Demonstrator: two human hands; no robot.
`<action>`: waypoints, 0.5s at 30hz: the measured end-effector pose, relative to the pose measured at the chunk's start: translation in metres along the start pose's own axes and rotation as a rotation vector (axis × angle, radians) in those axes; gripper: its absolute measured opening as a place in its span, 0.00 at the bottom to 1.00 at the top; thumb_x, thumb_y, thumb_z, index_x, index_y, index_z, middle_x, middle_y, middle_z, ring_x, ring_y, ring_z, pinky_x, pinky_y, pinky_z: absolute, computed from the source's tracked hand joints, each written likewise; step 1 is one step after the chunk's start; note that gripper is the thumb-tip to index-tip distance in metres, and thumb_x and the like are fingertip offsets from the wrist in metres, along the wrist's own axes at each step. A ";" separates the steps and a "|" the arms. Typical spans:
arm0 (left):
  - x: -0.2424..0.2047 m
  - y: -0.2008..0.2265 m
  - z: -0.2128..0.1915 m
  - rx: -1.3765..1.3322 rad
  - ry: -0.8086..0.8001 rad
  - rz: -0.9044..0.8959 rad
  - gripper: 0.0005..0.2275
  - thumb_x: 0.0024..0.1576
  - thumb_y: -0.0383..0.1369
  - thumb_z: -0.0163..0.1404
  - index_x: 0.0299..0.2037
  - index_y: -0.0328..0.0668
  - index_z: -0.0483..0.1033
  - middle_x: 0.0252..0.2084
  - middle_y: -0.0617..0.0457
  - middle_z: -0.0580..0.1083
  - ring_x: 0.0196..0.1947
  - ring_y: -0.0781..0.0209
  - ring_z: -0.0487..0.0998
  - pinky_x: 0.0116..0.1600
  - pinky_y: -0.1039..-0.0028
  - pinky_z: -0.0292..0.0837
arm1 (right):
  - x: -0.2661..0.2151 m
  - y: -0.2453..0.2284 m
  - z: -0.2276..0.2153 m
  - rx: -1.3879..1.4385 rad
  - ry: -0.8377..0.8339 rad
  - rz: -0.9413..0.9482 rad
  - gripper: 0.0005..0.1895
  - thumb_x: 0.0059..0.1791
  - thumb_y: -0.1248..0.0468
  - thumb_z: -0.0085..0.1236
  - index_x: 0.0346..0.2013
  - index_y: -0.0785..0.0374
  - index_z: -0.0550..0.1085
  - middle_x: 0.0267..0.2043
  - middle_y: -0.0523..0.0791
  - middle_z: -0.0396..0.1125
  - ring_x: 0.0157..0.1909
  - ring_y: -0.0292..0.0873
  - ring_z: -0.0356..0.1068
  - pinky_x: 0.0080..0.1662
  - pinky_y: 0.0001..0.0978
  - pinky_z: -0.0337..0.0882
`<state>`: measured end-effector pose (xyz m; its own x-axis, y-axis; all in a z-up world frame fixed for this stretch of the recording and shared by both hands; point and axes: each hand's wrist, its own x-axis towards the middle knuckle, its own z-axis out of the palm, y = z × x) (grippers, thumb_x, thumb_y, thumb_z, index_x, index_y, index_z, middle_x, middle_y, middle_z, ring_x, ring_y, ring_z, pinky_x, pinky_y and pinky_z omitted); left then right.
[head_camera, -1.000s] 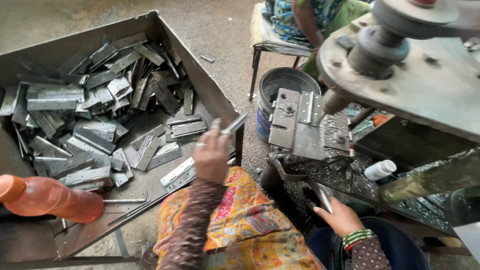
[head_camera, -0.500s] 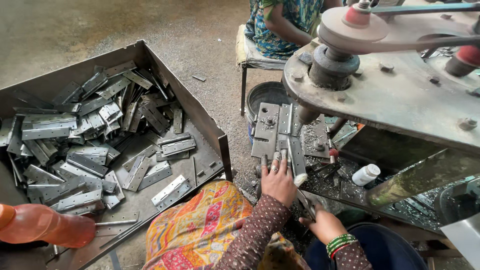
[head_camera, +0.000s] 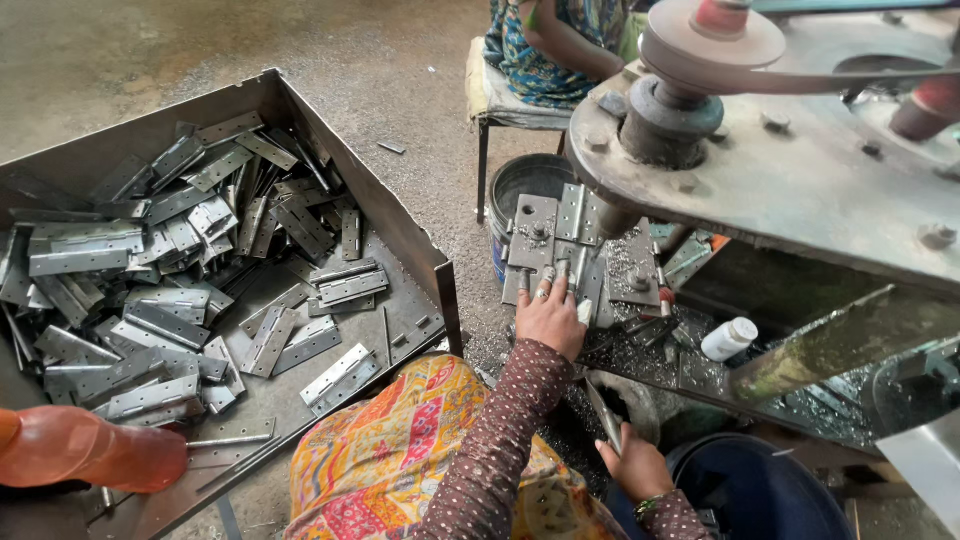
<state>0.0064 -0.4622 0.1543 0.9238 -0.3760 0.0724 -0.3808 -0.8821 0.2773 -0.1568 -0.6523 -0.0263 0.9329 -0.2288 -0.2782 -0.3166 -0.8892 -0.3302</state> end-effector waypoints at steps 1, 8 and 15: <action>-0.004 -0.001 0.003 0.027 0.019 0.015 0.17 0.60 0.37 0.40 0.54 0.38 0.74 0.70 0.45 0.60 0.70 0.50 0.58 0.72 0.46 0.46 | -0.005 0.002 0.008 -0.005 0.030 -0.033 0.29 0.47 0.45 0.55 0.48 0.67 0.67 0.29 0.57 0.73 0.32 0.59 0.75 0.35 0.49 0.75; -0.007 -0.005 0.013 0.066 0.076 0.079 0.17 0.60 0.32 0.38 0.57 0.38 0.72 0.72 0.45 0.58 0.72 0.50 0.57 0.73 0.44 0.39 | 0.011 -0.011 -0.037 0.035 -0.035 -0.121 0.31 0.42 0.43 0.64 0.41 0.68 0.70 0.33 0.57 0.73 0.38 0.59 0.75 0.43 0.48 0.74; 0.018 -0.003 0.024 0.023 0.015 0.029 0.15 0.64 0.32 0.38 0.55 0.38 0.74 0.70 0.45 0.62 0.69 0.49 0.62 0.72 0.46 0.47 | 0.012 -0.013 -0.048 0.023 -0.141 0.016 0.34 0.45 0.43 0.58 0.51 0.68 0.67 0.35 0.57 0.75 0.38 0.58 0.77 0.44 0.48 0.76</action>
<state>0.0231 -0.4728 0.1315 0.9126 -0.3977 0.0950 -0.4085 -0.8770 0.2529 -0.1336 -0.6624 0.0181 0.8950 -0.1833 -0.4067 -0.3363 -0.8762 -0.3452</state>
